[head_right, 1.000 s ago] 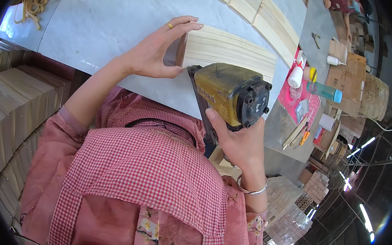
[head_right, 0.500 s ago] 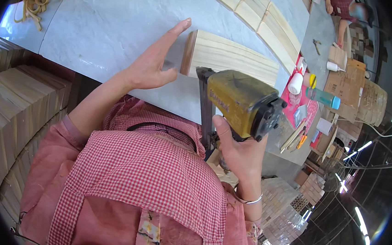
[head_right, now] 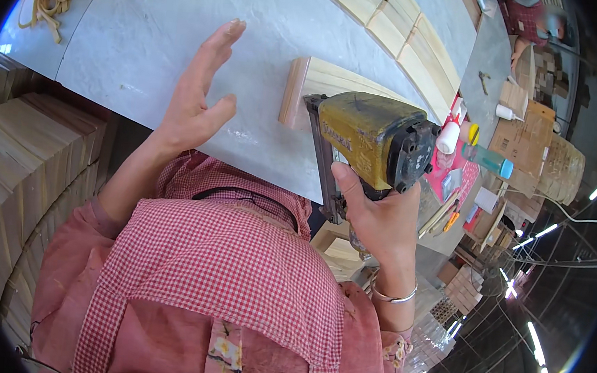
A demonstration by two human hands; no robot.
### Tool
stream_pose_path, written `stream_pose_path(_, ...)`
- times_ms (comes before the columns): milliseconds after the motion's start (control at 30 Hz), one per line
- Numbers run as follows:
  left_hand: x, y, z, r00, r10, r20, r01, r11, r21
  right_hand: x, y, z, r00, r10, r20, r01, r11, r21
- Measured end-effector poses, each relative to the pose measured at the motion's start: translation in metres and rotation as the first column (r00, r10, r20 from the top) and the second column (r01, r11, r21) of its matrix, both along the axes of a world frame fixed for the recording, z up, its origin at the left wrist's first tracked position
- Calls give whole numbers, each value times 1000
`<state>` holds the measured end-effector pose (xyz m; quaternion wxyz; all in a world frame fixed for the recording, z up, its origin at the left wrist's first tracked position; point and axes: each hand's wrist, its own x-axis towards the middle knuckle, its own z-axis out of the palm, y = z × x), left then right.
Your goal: Assemble small wooden boxes using glue and a pneumatic stapler.
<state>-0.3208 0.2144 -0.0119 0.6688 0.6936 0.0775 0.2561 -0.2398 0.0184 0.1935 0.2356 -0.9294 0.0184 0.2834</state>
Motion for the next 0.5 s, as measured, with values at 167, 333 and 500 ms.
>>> stream_pose_path(167,-2,7,2,998,58,16,-57,998,-26,2,-11,-12,976,145,163,-178,961,210)
stream_pose_path(333,-3,10,2,997,72,13,-71,997,-22,3,-6,-10,981,102,164,-136,969,206)
stream_pose_path(500,-2,9,7,996,92,13,-91,995,-38,14,-8,-11,933,253,256,-296,944,145)
